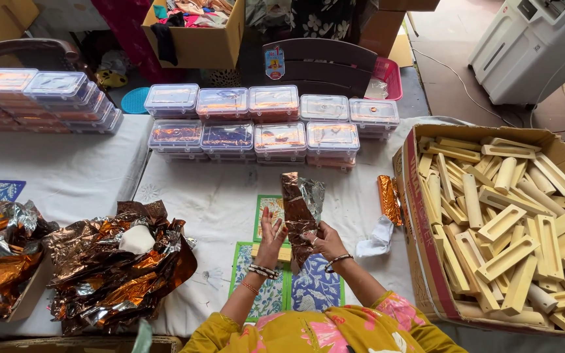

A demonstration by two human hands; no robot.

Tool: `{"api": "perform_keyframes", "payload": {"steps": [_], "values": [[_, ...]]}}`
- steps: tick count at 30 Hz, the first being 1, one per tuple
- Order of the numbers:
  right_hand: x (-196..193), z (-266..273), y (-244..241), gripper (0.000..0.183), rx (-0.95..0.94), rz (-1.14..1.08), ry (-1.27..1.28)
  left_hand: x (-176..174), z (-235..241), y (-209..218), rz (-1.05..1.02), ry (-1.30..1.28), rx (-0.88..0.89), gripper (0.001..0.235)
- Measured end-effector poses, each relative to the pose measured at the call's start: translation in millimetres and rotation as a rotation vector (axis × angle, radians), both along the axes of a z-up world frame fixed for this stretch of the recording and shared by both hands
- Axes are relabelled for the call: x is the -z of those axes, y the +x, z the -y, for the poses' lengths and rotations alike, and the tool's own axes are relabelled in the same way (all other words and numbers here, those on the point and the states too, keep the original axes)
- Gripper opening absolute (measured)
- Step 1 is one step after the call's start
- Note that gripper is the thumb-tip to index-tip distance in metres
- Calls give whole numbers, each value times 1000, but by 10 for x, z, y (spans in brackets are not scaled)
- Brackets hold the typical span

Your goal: The person sits on the floor and wipes small wooden blocks with a white cloth. They then pick up sheets of shiny copper foil and wrap the blocks individually, folding the foil around them before placing the wrapped items aside.

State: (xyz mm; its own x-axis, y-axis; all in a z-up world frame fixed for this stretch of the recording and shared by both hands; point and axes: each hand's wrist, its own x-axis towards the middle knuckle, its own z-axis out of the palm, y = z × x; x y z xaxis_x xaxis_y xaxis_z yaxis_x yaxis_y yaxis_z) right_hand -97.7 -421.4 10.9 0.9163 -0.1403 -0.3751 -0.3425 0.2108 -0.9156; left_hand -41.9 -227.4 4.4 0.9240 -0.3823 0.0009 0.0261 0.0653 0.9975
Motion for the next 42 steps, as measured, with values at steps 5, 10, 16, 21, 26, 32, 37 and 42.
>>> {"api": "perform_keyframes", "payload": {"steps": [5,10,16,21,26,32,37,42], "values": [[282,29,20,29,146,67,-26,-365,26,-398,503,482,16,120],[613,54,83,24,170,250,-86,-250,45,-381,452,775,-44,70],[672,191,117,17,136,42,-36,313,-204,17,-92,378,-237,11],[706,285,349,17,198,-63,102,1146,-432,477,-497,-208,-373,13],[698,293,577,19,162,-115,19,746,-503,468,-424,-17,-445,28],[804,210,744,19,124,-145,-29,80,-386,44,546,678,-602,59],[1011,194,811,18,110,-188,-47,-83,-331,-42,954,771,-524,64],[914,171,825,16,89,-206,-35,399,-405,380,474,800,-490,85]]}}
